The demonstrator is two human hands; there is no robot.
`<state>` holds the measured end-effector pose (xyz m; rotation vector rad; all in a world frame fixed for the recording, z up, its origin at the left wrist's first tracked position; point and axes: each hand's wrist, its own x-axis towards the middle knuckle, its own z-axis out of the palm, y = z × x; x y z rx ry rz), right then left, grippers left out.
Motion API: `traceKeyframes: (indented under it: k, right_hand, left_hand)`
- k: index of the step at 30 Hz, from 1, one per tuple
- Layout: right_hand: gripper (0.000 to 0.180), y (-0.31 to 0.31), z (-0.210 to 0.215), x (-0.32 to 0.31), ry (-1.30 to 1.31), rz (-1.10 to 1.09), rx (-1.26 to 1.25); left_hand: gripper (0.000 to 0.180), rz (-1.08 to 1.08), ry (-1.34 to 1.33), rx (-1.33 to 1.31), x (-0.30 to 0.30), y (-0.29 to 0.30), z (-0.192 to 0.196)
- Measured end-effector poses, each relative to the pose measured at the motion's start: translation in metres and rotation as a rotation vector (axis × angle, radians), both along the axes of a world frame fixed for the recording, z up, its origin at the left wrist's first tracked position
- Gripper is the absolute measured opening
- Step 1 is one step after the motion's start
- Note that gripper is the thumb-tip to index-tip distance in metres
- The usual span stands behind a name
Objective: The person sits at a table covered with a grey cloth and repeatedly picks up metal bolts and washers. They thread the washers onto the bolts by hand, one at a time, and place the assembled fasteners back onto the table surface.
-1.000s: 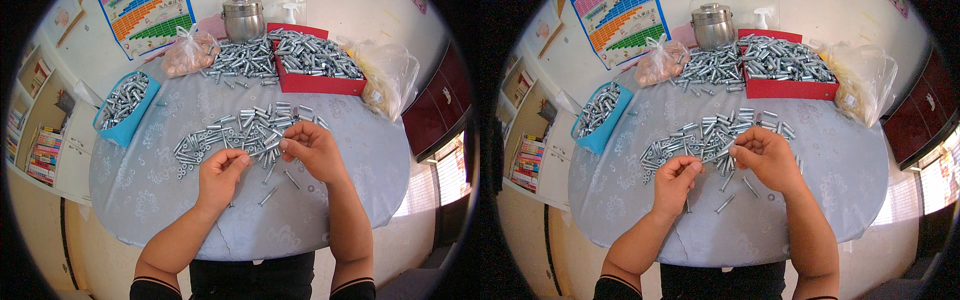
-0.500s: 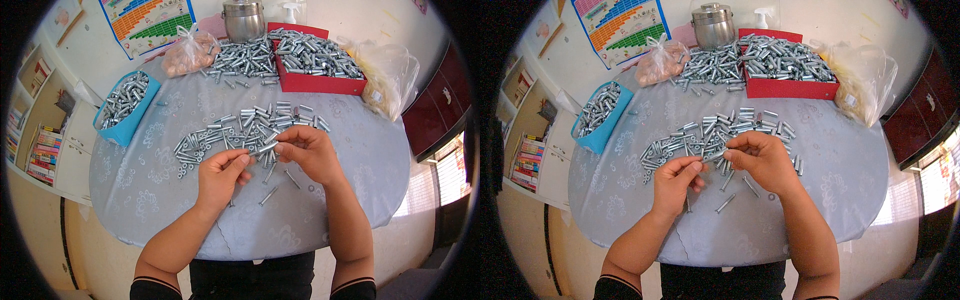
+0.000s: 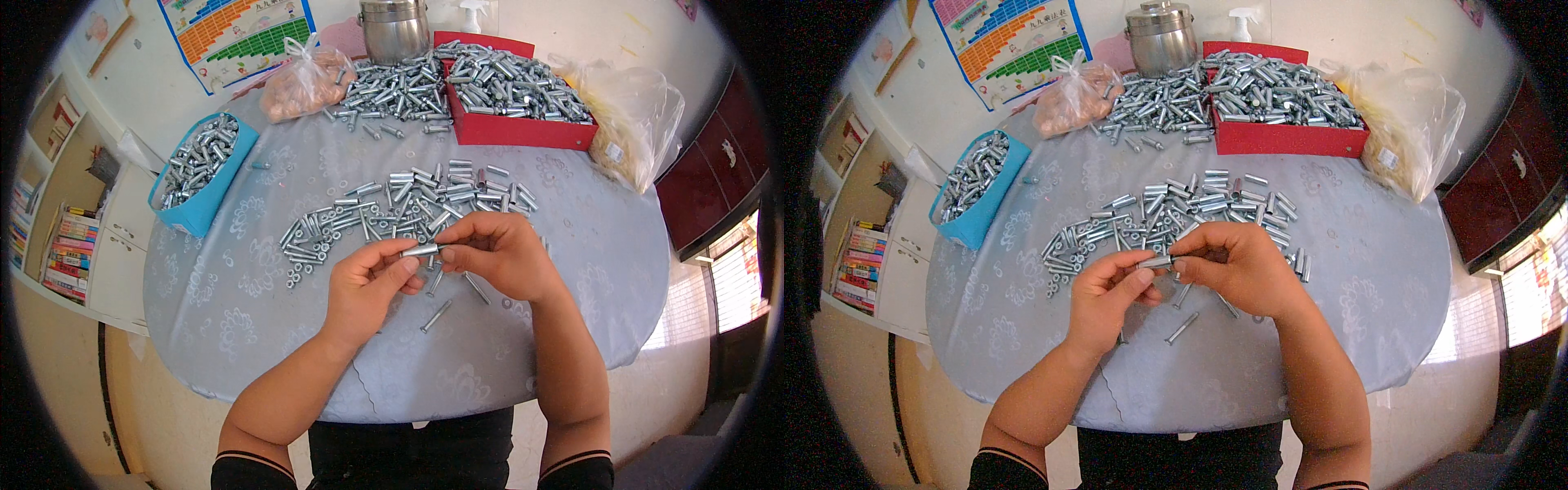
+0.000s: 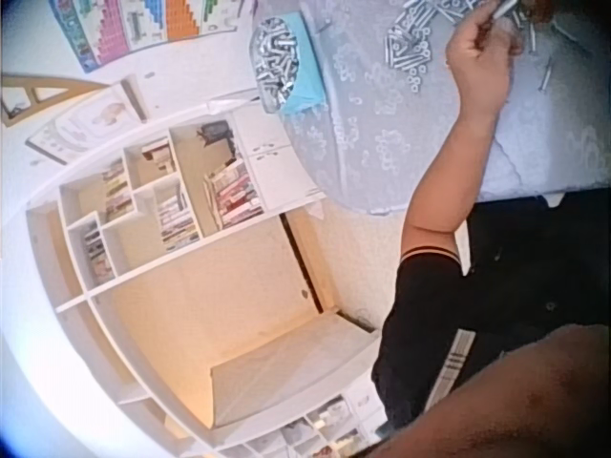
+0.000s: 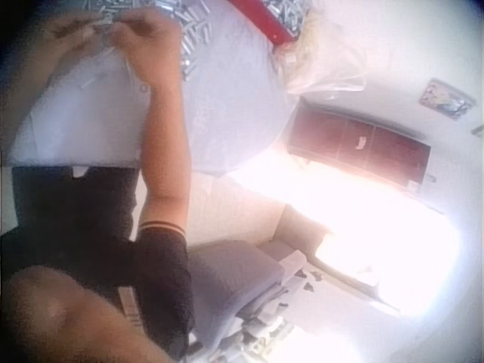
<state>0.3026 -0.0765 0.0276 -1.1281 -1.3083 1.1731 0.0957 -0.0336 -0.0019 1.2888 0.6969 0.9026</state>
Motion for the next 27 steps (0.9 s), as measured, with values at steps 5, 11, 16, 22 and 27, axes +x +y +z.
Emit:
traceKeyframes:
  k: [5,11,16,22,27]
  right_hand:
    - [0.011,-0.008,0.014,0.03,-0.544,0.036,0.036]
    - [0.018,-0.009,-0.003,0.053,-0.966,0.118,0.061]
    - [0.016,-0.011,0.003,0.048,-1.014,0.13,0.023]
    - [0.014,-0.012,0.006,0.046,-1.047,0.105,-0.02]
    - [0.01,-0.006,0.015,0.029,-0.327,-0.017,-0.077]
  left_hand:
    - [0.022,0.042,-0.002,-0.039,-0.003,0.0,0.003]
    - [0.022,0.02,0.043,-0.019,-0.001,-0.002,0.0]
    - [0.021,0.018,0.036,0.012,-0.003,-0.003,0.0]
    - [0.02,0.004,0.001,-0.02,-0.002,-0.002,0.0]
    - [0.019,0.003,0.016,-0.057,-0.003,0.0,0.003]
